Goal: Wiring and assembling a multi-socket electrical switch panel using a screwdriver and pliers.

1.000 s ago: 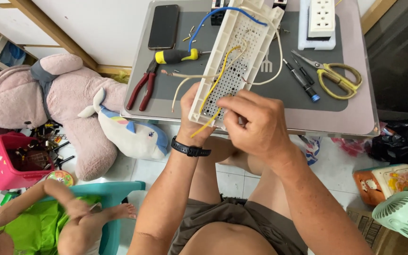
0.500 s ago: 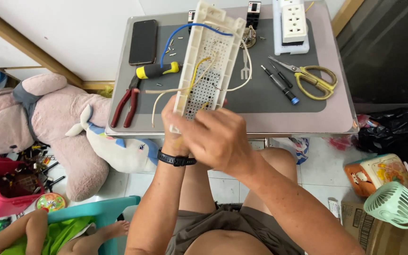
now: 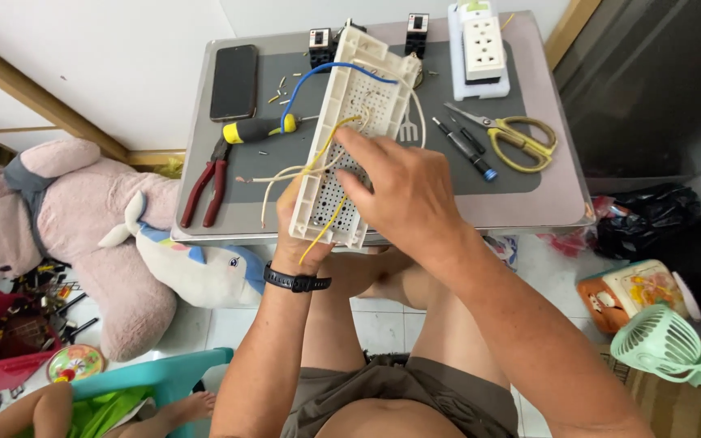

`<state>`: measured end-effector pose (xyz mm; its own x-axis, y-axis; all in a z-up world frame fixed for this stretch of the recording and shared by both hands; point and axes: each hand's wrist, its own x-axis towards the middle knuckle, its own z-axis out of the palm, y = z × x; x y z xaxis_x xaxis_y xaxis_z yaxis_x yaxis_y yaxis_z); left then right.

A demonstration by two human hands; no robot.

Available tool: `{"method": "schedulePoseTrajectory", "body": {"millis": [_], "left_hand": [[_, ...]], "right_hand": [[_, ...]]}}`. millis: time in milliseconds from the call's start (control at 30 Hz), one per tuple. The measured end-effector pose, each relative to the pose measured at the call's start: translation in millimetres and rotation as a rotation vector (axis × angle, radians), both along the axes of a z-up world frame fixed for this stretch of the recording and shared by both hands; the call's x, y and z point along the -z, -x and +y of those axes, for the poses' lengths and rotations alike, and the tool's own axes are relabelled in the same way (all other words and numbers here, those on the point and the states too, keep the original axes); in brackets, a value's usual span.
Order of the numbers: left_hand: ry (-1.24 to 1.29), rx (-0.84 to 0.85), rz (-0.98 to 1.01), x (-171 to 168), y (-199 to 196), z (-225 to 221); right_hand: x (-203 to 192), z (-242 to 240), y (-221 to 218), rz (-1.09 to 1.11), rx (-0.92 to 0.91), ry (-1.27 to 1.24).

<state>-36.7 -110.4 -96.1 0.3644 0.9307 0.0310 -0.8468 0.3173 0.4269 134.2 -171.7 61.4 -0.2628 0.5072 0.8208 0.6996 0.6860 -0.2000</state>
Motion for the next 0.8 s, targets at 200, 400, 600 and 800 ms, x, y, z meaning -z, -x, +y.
{"method": "schedulePoseTrajectory", "body": {"millis": [200,400,600,800], "left_hand": [[-0.034,0.039,-0.076,-69,-6,-39],[0.024,0.116,-0.166,-41,8,-33],[-0.038,0.175,-0.264,-27,8,-31],[0.064,0.150,-0.121,-56,-2,-33]], "right_hand": [[0,0,-7,0.130,-0.186,0.030],[-19,8,-35,0.857,-0.301,0.502],[-20,24,-48,1.146,-0.220,0.785],[39,60,-65,1.475,-0.327,0.940]]}}
